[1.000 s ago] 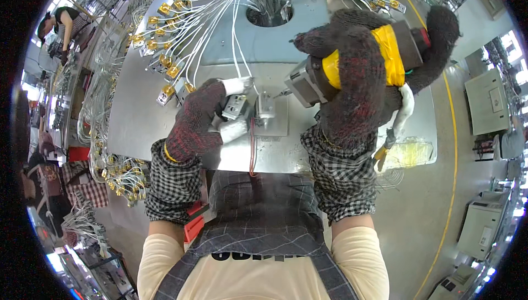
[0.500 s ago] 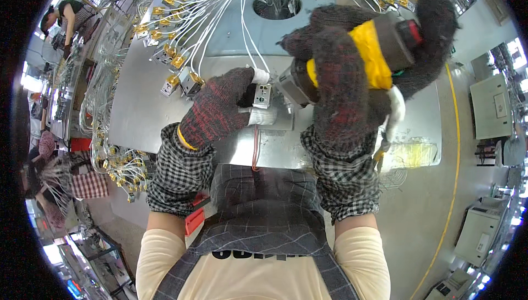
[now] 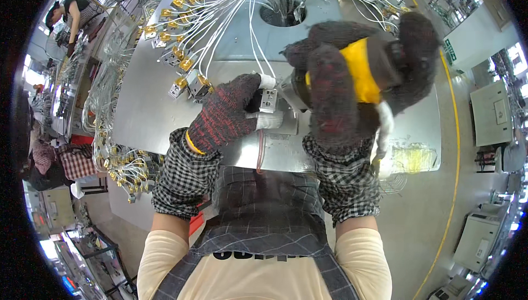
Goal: Use an electric screwdriver to mount wiring components onto a metal plate at an assembly station.
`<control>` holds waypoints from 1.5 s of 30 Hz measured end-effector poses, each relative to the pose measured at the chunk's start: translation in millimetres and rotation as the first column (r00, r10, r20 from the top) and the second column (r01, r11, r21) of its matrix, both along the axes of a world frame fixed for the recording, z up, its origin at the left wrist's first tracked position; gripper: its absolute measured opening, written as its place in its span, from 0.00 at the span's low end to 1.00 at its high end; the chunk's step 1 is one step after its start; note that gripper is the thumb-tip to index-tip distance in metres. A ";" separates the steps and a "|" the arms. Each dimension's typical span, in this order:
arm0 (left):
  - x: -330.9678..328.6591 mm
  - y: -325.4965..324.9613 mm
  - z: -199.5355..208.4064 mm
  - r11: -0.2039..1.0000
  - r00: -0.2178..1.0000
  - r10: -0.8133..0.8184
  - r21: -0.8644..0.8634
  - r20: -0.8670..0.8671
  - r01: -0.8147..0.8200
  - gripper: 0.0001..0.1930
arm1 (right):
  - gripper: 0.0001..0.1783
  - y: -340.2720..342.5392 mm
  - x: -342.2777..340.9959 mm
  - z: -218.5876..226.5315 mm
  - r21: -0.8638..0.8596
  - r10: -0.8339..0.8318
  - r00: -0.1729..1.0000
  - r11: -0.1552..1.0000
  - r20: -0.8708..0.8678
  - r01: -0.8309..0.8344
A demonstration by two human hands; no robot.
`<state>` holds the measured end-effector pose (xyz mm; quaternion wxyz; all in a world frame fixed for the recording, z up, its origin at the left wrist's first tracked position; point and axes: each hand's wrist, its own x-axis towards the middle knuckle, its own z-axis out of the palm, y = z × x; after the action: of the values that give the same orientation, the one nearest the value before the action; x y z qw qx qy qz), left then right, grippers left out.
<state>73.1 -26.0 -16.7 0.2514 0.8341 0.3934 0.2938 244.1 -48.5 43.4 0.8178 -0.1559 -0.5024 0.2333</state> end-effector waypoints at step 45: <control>-43.0 -16.9 -7.8 0.998 0.995 0.008 0.059 -0.099 -0.003 0.37 | 0.40 23.3 -18.8 -56.6 -0.076 0.038 0.993 0.997 0.115 -0.029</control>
<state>30.1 -43.0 -24.5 0.2063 0.8535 0.3989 0.2643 225.3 -25.2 -13.2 0.7767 -0.1912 -0.5428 0.2560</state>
